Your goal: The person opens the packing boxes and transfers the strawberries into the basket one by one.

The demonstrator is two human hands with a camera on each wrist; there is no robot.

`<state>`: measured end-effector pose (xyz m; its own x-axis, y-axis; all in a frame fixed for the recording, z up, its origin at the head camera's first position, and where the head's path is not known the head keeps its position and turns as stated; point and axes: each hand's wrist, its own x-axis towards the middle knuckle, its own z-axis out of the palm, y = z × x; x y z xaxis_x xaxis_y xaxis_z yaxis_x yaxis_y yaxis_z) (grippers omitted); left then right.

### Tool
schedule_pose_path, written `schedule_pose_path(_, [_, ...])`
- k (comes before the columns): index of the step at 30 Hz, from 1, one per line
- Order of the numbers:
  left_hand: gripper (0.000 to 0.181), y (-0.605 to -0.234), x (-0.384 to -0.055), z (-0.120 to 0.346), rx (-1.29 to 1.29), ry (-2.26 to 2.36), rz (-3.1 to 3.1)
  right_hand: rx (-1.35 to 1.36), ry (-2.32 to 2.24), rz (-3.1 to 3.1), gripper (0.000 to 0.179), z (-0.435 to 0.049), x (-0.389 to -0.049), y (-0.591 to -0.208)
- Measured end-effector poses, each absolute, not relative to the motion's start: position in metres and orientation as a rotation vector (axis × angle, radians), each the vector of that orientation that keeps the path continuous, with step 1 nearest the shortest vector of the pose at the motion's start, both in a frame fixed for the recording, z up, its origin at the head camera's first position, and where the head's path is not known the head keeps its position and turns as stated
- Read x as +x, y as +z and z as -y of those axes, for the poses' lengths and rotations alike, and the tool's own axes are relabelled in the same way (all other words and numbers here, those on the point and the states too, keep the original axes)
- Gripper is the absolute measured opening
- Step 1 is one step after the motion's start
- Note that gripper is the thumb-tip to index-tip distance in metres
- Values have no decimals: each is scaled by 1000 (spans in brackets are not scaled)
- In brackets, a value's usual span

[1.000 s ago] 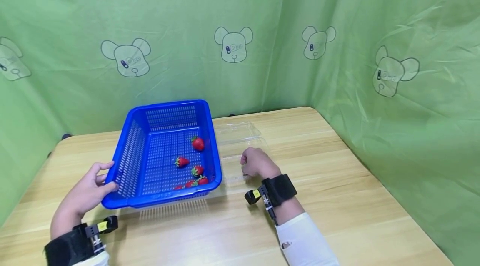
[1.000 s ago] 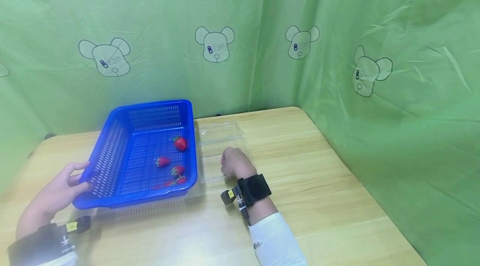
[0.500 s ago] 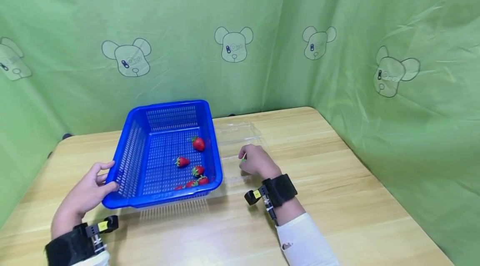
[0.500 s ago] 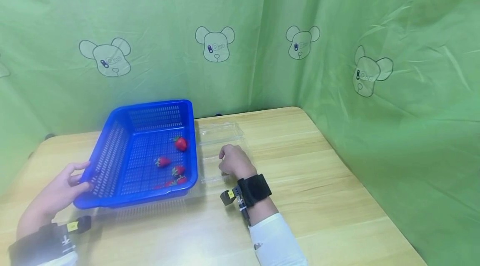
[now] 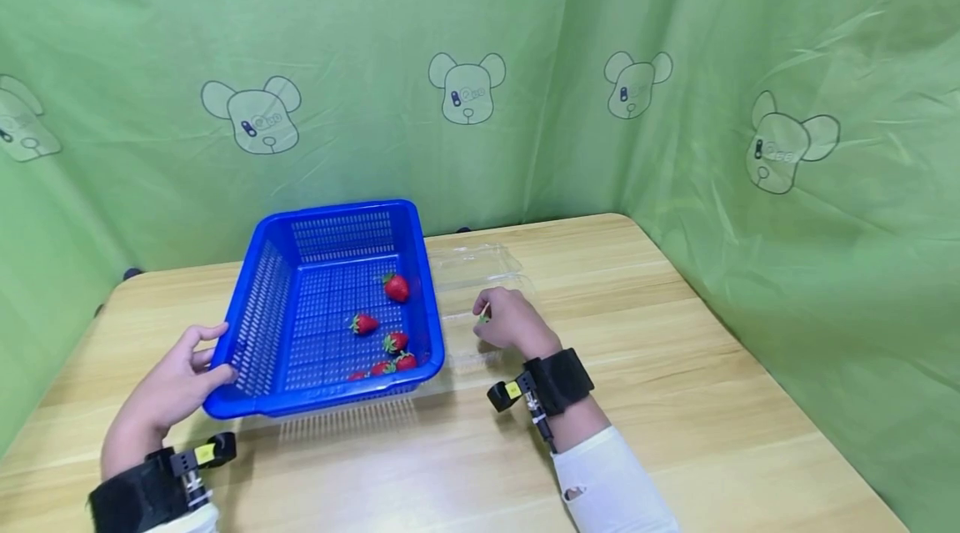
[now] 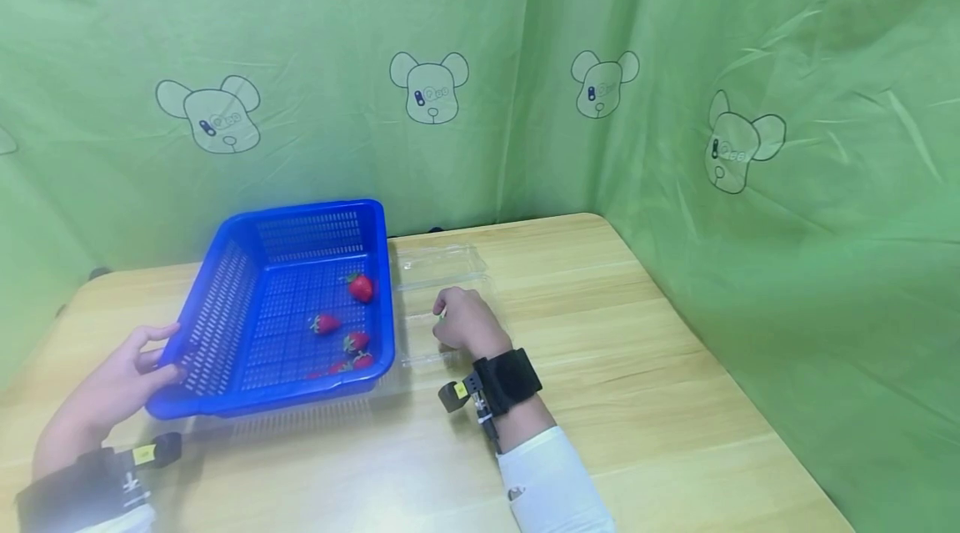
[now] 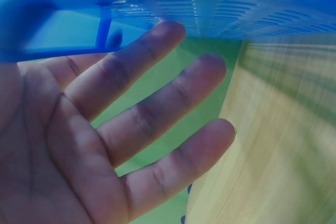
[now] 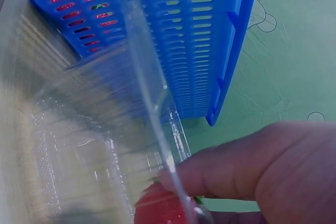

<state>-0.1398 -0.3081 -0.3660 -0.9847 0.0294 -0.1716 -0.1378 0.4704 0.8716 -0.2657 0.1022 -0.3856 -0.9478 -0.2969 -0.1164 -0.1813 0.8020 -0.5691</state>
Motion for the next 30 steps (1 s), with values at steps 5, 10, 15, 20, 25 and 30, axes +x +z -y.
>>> schedule_pose_path(5, [65, -366, -141, 308, -88, 1543, -2548, -378, -854, -2791, 25, -102, -265, -383])
schedule_pose_path(10, [66, -366, -140, 308, -84, 1537, -2551, -393, -855, -2795, 24, -101, -263, -381])
schedule_pose_path(15, [67, -366, -141, 307, -97, 1530, -2558, -379, -859, -2788, 24, -100, -262, -378])
schedule_pose_path(20, [67, -367, -141, 309, -89, 1540, -2552, -388, -886, -2790, 25, -99, -260, -376])
schedule_pose_path(25, [67, -368, -141, 309, -96, 1542, -2547, -426, -891, -2811, 24, -98, -259, -373])
schedule_pose_path(30, [67, -368, -140, 309, -99, 1539, -2549, -469, -880, -2844, 22, -98, -259, -371])
